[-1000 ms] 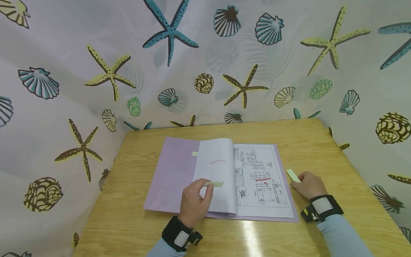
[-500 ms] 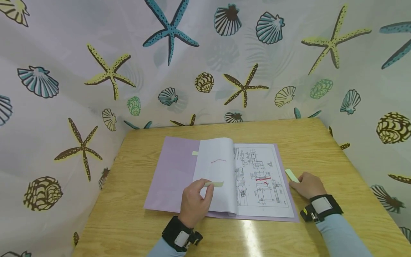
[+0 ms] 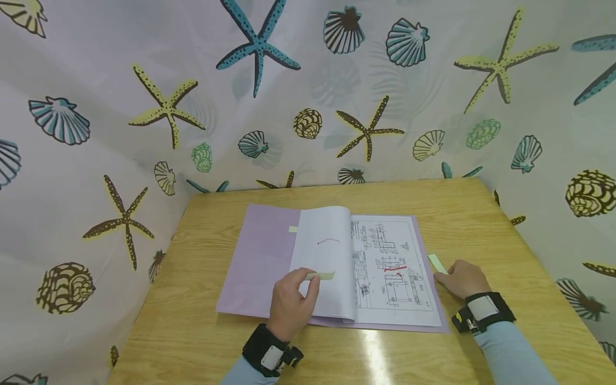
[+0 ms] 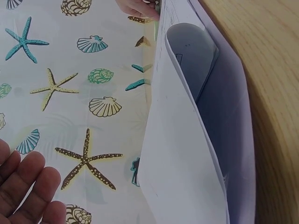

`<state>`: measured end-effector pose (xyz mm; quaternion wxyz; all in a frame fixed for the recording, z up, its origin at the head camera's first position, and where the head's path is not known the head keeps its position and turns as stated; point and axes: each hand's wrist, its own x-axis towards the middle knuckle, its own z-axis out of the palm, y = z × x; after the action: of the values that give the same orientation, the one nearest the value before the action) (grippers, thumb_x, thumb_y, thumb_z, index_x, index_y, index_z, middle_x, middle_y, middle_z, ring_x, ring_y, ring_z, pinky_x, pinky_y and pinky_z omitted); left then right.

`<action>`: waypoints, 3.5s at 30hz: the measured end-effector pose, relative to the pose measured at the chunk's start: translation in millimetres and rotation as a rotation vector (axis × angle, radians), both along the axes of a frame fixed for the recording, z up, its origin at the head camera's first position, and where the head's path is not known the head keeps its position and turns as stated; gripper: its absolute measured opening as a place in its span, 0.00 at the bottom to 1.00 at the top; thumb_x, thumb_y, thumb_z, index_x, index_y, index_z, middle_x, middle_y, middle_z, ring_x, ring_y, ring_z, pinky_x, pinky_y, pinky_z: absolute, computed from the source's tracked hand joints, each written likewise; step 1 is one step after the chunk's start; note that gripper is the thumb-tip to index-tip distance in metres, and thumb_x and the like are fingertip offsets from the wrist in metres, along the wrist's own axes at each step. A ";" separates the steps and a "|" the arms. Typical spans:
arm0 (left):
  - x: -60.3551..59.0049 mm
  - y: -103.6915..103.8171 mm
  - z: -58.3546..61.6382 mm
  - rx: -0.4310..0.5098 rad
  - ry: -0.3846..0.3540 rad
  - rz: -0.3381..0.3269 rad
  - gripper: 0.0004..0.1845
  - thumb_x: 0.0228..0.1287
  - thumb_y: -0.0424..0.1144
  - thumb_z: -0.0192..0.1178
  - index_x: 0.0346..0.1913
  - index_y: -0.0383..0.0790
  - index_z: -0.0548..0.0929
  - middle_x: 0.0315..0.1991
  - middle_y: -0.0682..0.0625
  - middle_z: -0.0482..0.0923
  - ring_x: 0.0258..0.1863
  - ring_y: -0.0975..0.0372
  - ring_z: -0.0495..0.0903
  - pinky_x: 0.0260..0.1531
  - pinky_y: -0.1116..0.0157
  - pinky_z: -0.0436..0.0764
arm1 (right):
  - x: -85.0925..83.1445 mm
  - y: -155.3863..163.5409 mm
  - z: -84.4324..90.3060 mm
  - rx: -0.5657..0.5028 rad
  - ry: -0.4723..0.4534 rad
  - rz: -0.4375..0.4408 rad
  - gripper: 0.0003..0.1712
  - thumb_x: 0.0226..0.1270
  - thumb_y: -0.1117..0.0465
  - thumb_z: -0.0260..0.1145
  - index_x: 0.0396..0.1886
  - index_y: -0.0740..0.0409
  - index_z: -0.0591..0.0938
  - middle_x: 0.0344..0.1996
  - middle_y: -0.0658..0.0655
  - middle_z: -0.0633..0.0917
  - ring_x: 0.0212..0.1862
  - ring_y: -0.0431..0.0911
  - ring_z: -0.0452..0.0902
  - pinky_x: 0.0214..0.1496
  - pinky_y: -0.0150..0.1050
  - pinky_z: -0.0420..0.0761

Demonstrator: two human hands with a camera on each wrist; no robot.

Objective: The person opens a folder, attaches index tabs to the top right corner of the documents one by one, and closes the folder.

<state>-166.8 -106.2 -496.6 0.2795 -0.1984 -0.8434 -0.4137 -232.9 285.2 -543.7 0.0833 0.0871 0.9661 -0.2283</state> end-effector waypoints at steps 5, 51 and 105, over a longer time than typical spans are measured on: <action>-0.3 -0.8 -0.8 0.002 0.004 -0.003 0.03 0.64 0.33 0.60 0.35 0.39 0.83 0.31 0.51 0.84 0.23 0.66 0.74 0.25 0.70 0.75 | 0.6 1.2 1.2 0.000 -0.006 0.001 0.21 0.59 0.49 0.63 0.21 0.63 0.75 0.16 0.54 0.71 0.20 0.46 0.67 0.20 0.35 0.62; -3.3 22.8 11.6 -0.224 0.129 -0.019 0.01 0.58 0.36 0.63 0.32 0.44 0.84 0.27 0.56 0.83 0.29 0.66 0.81 0.30 0.67 0.80 | 52.3 -185.3 111.2 -0.417 0.687 0.798 0.09 0.58 0.63 0.72 0.37 0.54 0.82 0.21 0.41 0.72 0.23 0.33 0.65 0.23 0.26 0.68; -4.9 31.7 22.5 -0.358 0.310 -0.093 0.13 0.53 0.43 0.71 0.40 0.41 0.87 0.35 0.53 0.82 0.41 0.60 0.78 0.48 0.63 0.77 | 54.1 -167.5 101.4 -0.545 0.469 0.666 0.05 0.63 0.61 0.69 0.37 0.49 0.81 0.33 0.43 0.85 0.26 0.33 0.77 0.27 0.31 0.79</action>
<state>-171.6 -74.5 -474.1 0.3467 -0.3445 -0.8402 -0.2348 -178.8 117.7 -442.3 -0.0484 -0.3055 0.8393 -0.4472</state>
